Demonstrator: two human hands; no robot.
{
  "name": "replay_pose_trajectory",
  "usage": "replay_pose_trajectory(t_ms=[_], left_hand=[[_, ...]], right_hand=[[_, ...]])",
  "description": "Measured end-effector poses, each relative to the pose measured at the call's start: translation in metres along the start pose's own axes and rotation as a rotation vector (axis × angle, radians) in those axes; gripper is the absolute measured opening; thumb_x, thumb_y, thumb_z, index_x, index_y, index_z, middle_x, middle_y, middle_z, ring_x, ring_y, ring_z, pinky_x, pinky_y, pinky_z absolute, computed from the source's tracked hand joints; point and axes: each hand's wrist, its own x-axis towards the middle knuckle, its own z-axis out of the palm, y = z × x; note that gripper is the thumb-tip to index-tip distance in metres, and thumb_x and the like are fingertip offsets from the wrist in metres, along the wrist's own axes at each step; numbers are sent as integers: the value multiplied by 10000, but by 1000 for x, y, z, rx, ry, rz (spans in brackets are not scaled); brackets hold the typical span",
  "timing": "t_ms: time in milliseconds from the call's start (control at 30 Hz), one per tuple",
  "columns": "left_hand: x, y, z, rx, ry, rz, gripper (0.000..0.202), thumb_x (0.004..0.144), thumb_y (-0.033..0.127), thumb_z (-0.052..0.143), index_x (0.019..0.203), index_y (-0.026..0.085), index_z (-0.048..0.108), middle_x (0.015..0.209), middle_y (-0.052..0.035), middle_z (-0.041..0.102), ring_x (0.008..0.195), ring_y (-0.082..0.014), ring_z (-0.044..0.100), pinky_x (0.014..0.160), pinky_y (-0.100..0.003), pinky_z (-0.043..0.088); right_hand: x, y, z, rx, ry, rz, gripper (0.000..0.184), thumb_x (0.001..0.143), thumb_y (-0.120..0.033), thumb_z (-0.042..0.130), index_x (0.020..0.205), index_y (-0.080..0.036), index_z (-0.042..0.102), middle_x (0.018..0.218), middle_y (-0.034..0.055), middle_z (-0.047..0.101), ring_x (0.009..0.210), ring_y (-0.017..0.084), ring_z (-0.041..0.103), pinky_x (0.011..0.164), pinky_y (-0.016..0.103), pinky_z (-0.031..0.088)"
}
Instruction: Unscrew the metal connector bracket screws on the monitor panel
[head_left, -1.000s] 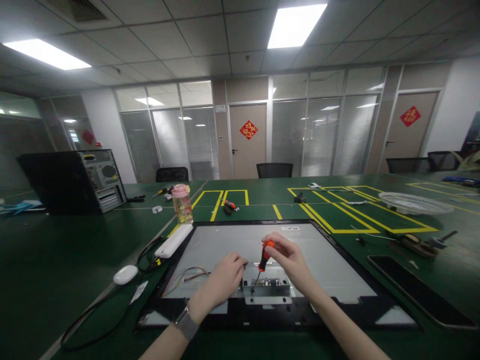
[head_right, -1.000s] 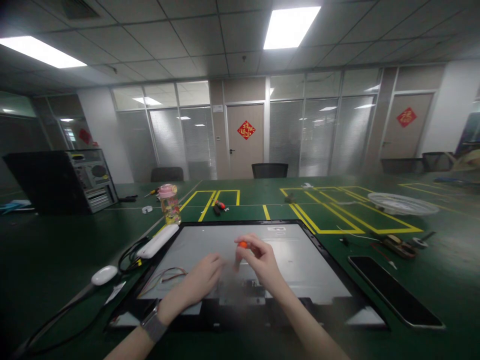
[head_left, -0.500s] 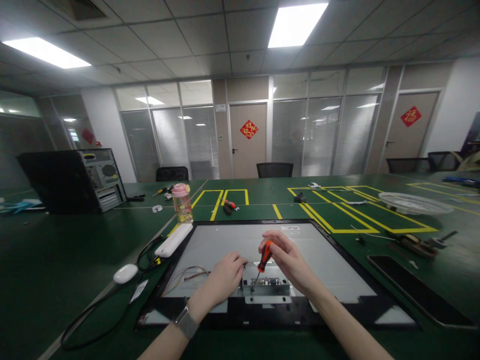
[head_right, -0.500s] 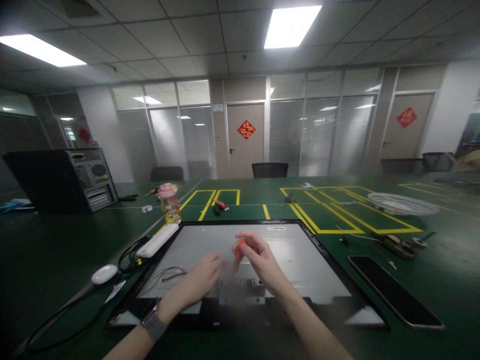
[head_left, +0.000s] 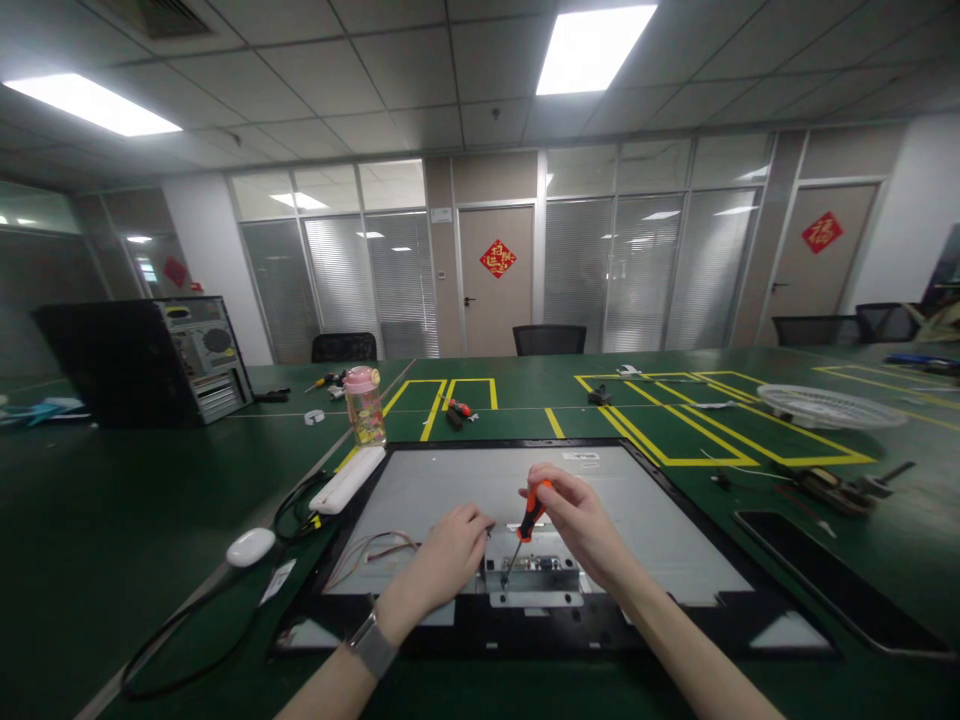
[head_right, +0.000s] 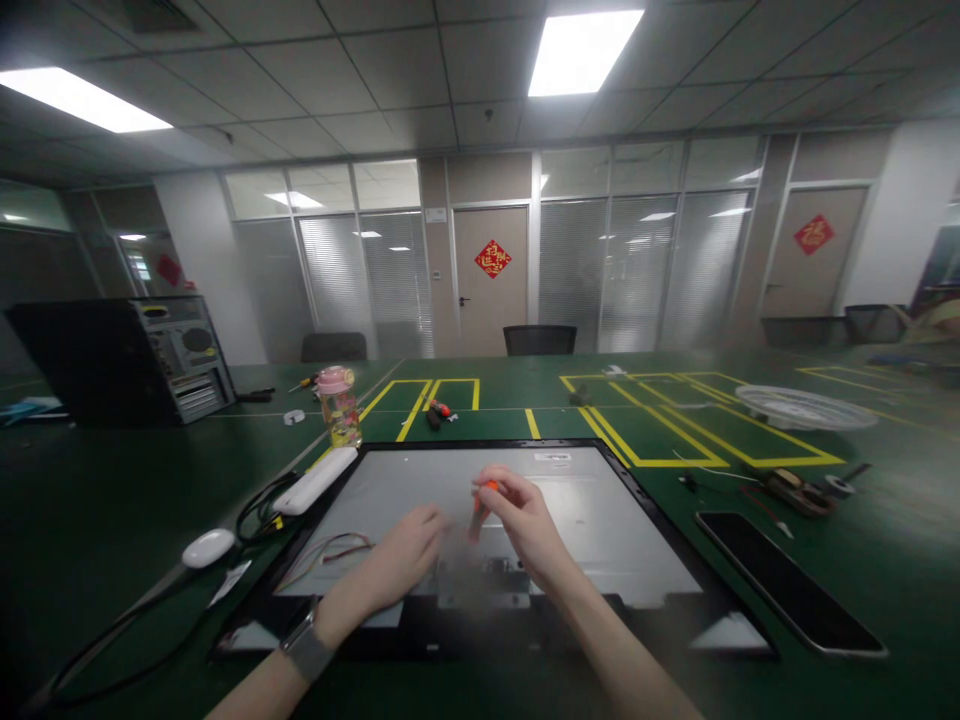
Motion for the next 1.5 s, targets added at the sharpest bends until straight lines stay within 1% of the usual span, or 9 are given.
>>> replay_pose_trajectory(t_ms=[167,367,500,733,867,1000,1133,1333,1500], left_hand=[[0,0,1,-6,15,-2,266,955,131,376,1091,191,596,1051,-53,573,989,-188,528,874,-304,428],[0,1,-1,17,-4,-1,261,962,136,369,1081,189,596,1049,-55,567,995,-187,523,876,-297,423],[0,2,-3,6,-8,2,262,966,137,369,1087,189,595,1032,-54,571,984,-184,528,873,-294,424],[1,-1,2,7,22,11,260,961,127,378,1081,186,601,1015,-49,577,958,-186,528,855,-298,430],[1,-2,3,12,23,22,257,964,134,378,1083,193,597,1024,-45,573,968,-185,523,854,-293,425],[0,-2,2,11,17,20,259,962,136,379,1081,202,599,1035,-46,571,967,-184,526,846,-293,427],[1,-3,2,9,26,16,264,953,124,382,1083,195,600,1021,-48,576,953,-188,528,847,-305,431],[0,-2,2,-20,23,10,264,954,132,377,1081,191,601,1036,-51,571,978,-187,527,872,-306,431],[-1,0,-1,-23,11,8,265,966,146,369,1074,192,607,1036,-52,574,980,-186,529,868,-296,430]], right_hand=[[-1,-4,0,-39,-23,17,280,818,-411,688,1041,-245,713,849,51,707,819,211,659,742,355,541],[1,-4,-1,-67,-17,-26,224,819,-428,676,895,-227,741,993,70,683,891,228,645,820,374,528],[0,-4,-2,-41,-32,-23,151,749,-383,757,825,-253,750,881,25,648,837,209,657,760,339,539],[-1,-7,2,47,-124,30,238,839,-396,672,1034,-272,727,855,36,685,816,187,647,772,344,525],[-1,-6,5,41,-101,5,202,847,-407,657,953,-252,732,921,48,673,884,199,626,876,378,498],[-1,-3,3,32,-108,-16,130,782,-369,733,842,-254,748,890,23,651,775,168,619,836,361,518],[-1,-2,0,50,-130,38,228,818,-386,698,1008,-264,731,847,33,689,730,172,638,753,356,531],[-2,-7,-2,-77,-171,6,330,931,-397,539,1213,-259,642,1051,93,713,899,215,675,905,444,491],[-1,-8,0,-314,-55,-88,367,913,-444,542,1226,-276,632,1002,80,726,918,245,683,937,492,466]])
